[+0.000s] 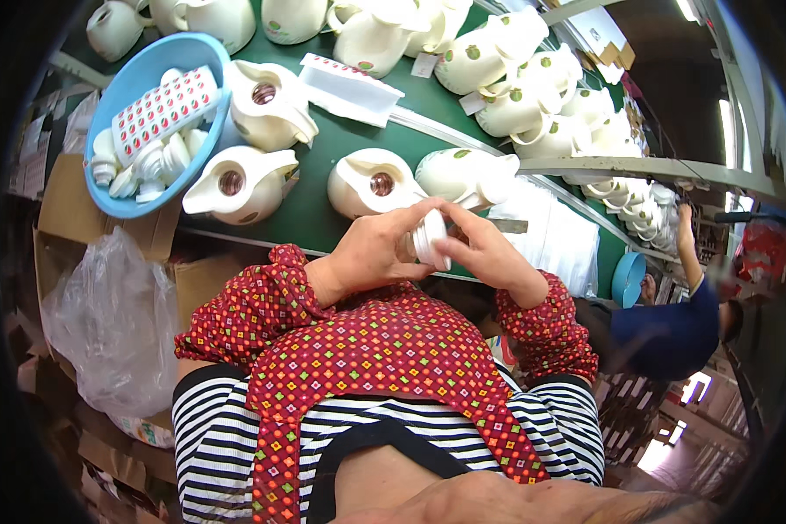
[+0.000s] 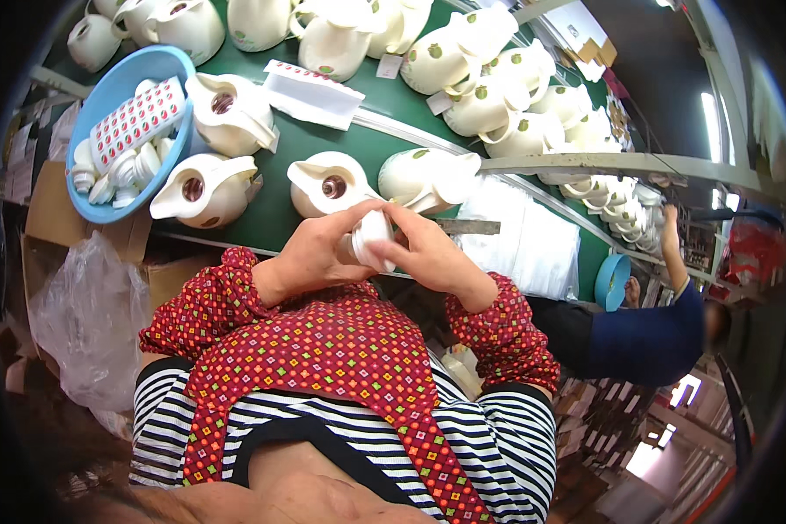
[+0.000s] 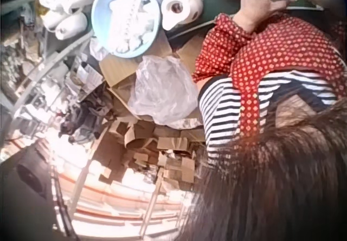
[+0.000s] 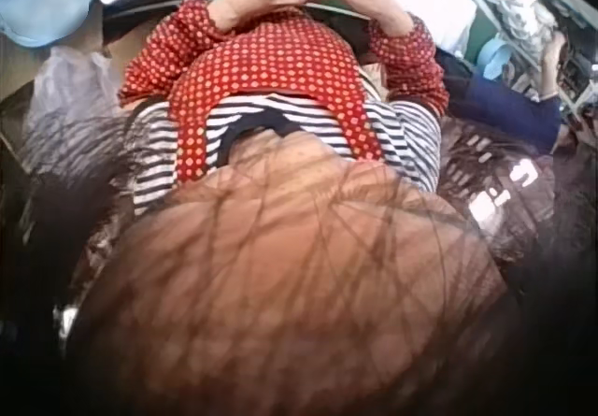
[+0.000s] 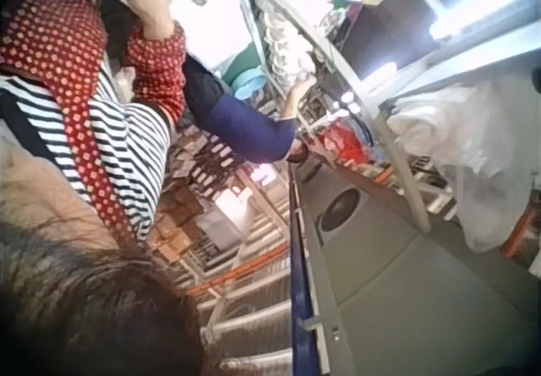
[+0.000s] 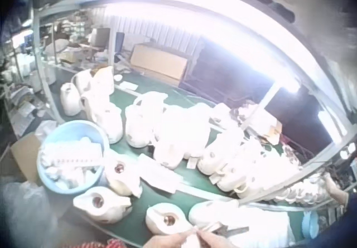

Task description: The person assembles white ceramic pitchers on a conveyor belt by inserting stoppers and applying stickers. They handle each pitcher individually, placing stoppers into the openings and affixing decorative stickers to the sides before moving the finished units along the belt.

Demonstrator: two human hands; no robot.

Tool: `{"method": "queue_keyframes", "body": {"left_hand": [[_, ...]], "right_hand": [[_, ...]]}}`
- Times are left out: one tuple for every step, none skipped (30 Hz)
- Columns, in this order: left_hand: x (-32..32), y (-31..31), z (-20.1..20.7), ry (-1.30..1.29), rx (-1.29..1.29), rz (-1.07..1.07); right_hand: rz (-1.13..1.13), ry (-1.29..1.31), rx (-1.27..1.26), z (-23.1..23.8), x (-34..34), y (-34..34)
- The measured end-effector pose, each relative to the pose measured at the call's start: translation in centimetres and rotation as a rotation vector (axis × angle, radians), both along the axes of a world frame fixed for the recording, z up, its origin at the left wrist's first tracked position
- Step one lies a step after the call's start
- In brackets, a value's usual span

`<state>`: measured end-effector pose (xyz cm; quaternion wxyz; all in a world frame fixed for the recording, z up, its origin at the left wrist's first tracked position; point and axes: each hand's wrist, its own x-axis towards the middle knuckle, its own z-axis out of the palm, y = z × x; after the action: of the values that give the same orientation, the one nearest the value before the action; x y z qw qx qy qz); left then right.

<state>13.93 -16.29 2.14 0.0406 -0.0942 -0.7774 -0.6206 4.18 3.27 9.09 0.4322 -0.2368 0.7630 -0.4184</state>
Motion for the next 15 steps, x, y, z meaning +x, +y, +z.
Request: {"method": "queue_keyframes", "body": {"left_hand": [[0.5,-0.1,-0.1,-0.001,-0.044,0.010],[1.0,-0.3,-0.3,-0.003,-0.087,0.020],[1.2,-0.3,-0.5,0.022,-0.098,0.048],[1.4,-0.4,-0.5,-0.005,-0.155,0.067],[1.6,-0.6,-0.5,-0.033,-0.211,0.086],[1.8,-0.9,-0.5,-0.061,-0.268,0.108],[2.1,-1.1,-0.8,-0.092,-0.285,0.197],[2.2,-2.0,-1.0,-0.002,-0.275,0.279],[2.4,-2.7,-1.5,0.000,-0.317,0.360],[2.4,-3.3,-2.0,0.002,-0.358,0.441],[2.3,-4.0,-2.4,-0.113,-0.398,0.397],[2.0,-4.6,-2.8,-0.157,-0.405,0.375],[1.5,-4.9,-2.9,-0.170,-0.432,0.344],[0.9,-5.1,-3.0,-0.182,-0.458,0.313],[0.4,-5.1,-3.8,-0.175,-0.463,0.318]], "right_hand": [[0.090,0.013,0.064,1.1,-0.3,-0.6],[0.181,0.026,0.127,1.5,-0.6,-1.1],[0.146,-0.021,0.130,0.8,-0.7,-1.0],[0.149,0.002,0.098,0.1,-0.9,-1.0],[0.152,0.025,0.066,-0.6,-1.1,-1.0],[0.160,0.048,0.034,-0.6,-1.4,-1.6],[0.184,0.138,0.051,-0.4,-2.0,-2.2],[0.193,0.293,-0.002,0.0,-2.4,-3.0],[0.212,0.431,0.001,-0.1,-2.7,-3.7],[0.231,0.569,0.002,-0.3,-3.1,-4.5],[0.261,0.583,0.019,-0.3,-3.4,-5.3],[0.332,0.631,0.037,-0.9,-3.8,-5.9],[0.399,0.682,0.053,-1.7,-4.3,-6.2],[0.467,0.732,0.068,-2.2,-4.6,-6.6],[0.520,0.763,0.094,-2.5,-4.8,-7.0]]}}
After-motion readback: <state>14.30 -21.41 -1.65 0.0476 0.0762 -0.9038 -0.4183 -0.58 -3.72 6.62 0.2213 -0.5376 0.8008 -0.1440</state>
